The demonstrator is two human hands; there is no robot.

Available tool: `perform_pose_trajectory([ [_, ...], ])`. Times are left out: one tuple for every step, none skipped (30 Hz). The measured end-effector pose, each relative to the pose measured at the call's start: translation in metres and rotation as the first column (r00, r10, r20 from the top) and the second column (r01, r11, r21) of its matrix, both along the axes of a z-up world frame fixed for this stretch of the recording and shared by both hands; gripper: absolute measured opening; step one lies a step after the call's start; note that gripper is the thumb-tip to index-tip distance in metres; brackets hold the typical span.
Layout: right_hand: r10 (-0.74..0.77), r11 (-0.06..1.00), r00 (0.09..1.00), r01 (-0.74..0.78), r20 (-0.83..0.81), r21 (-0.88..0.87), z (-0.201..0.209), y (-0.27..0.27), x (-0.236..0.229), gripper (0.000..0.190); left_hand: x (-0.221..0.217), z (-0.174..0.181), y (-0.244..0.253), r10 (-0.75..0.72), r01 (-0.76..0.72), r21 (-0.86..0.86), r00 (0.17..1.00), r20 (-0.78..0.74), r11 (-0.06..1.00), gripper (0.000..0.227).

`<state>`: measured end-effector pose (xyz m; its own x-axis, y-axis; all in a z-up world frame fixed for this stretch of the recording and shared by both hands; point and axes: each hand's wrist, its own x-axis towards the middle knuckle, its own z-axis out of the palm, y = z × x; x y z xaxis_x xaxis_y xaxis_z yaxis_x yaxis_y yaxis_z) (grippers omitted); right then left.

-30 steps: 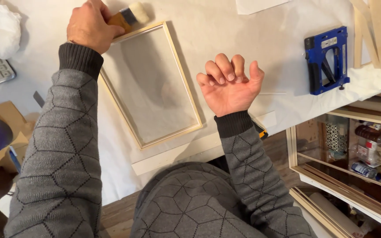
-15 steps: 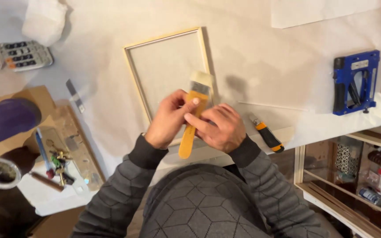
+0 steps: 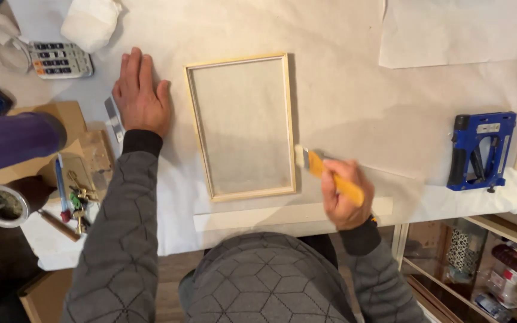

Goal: Measuring, cutting, and installing spacers into a picture frame followed by dusting the assembly area.

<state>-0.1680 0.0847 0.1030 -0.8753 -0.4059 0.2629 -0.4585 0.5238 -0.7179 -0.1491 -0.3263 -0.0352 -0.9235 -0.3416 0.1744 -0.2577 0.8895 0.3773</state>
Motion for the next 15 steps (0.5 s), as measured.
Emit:
perform_pose_trajectory([
  [-0.040, 0.999, 0.999, 0.040, 0.015, 0.013, 0.003, -0.002, -0.006, 0.019, 0.007, -0.001, -0.007, -0.070, 0.075, -0.079, 0.995, 0.069, 0.994, 0.055],
  [-0.032, 0.999, 0.999, 0.032, 0.017, 0.012, 0.001, -0.007, -0.017, 0.019, 0.005, -0.004, -0.006, -0.061, 0.067, -0.079, 0.996, 0.070, 0.995, 0.055],
  [-0.079, 0.997, 0.997, 0.079, -0.019, 0.027, -0.001, -0.013, -0.027, 0.018, 0.005, -0.007, -0.007, -0.032, 0.038, -0.078, 0.997, 0.076, 0.996, 0.054],
  [-0.116, 0.992, 0.992, 0.118, -0.046, 0.043, -0.001, -0.018, -0.035, 0.016, 0.010, -0.009, -0.006, 0.006, 0.001, -0.076, 0.996, 0.091, 0.997, 0.053],
  [-0.100, 0.994, 0.994, 0.102, -0.036, 0.046, -0.001, -0.030, -0.042, 0.016, 0.013, -0.011, -0.006, 0.022, -0.014, -0.075, 0.995, 0.102, 0.997, 0.053],
  [-0.136, 0.988, 0.989, 0.139, -0.060, 0.061, -0.002, -0.044, -0.049, 0.014, 0.012, -0.012, -0.008, 0.000, 0.009, -0.093, 0.996, 0.091, 0.996, 0.053],
  [-0.170, 0.981, 0.982, 0.177, -0.085, 0.075, -0.003, -0.058, -0.057, 0.012, 0.010, -0.014, -0.012, -0.023, 0.032, -0.111, 0.996, 0.081, 0.993, 0.052],
  [-0.169, 0.981, 0.982, 0.176, -0.083, 0.077, -0.011, -0.075, -0.057, 0.012, 0.008, -0.014, -0.011, -0.022, 0.031, -0.110, 0.996, 0.083, 0.993, 0.052],
  [-0.194, 0.979, 0.980, 0.197, -0.051, 0.058, -0.020, -0.093, -0.057, 0.011, 0.006, -0.013, -0.011, -0.014, 0.023, -0.097, 0.996, 0.091, 0.995, 0.053],
  [-0.208, 0.977, 0.978, 0.208, -0.018, 0.035, -0.029, -0.113, -0.058, 0.010, 0.006, -0.011, -0.012, 0.006, 0.003, -0.090, 0.995, 0.099, 0.996, 0.054],
  [-0.196, 0.980, 0.981, 0.196, -0.016, 0.030, -0.030, -0.138, -0.056, 0.010, 0.007, -0.009, -0.013, 0.019, -0.010, -0.094, 0.995, 0.099, 0.996, 0.054],
  [-0.046, 0.998, 0.994, 0.050, 0.103, -0.037, -0.030, -0.161, -0.053, 0.011, 0.006, -0.009, -0.013, 0.013, -0.006, -0.071, 0.994, 0.106, 0.997, 0.054],
  [0.113, 0.989, 0.971, -0.089, 0.209, -0.121, -0.031, -0.184, -0.049, 0.012, 0.005, -0.009, -0.012, 0.007, -0.002, -0.048, 0.994, 0.112, 0.999, 0.055],
  [0.110, 0.989, 0.971, -0.086, 0.212, -0.121, -0.023, -0.195, -0.053, 0.012, 0.004, -0.007, -0.013, 0.005, 0.001, -0.047, 0.993, 0.115, 0.999, 0.055],
  [0.221, 0.967, 0.937, -0.173, 0.272, -0.188, -0.015, -0.207, -0.056, 0.012, 0.003, -0.006, -0.013, 0.006, 0.000, -0.039, 0.991, 0.135, 0.999, 0.058],
])
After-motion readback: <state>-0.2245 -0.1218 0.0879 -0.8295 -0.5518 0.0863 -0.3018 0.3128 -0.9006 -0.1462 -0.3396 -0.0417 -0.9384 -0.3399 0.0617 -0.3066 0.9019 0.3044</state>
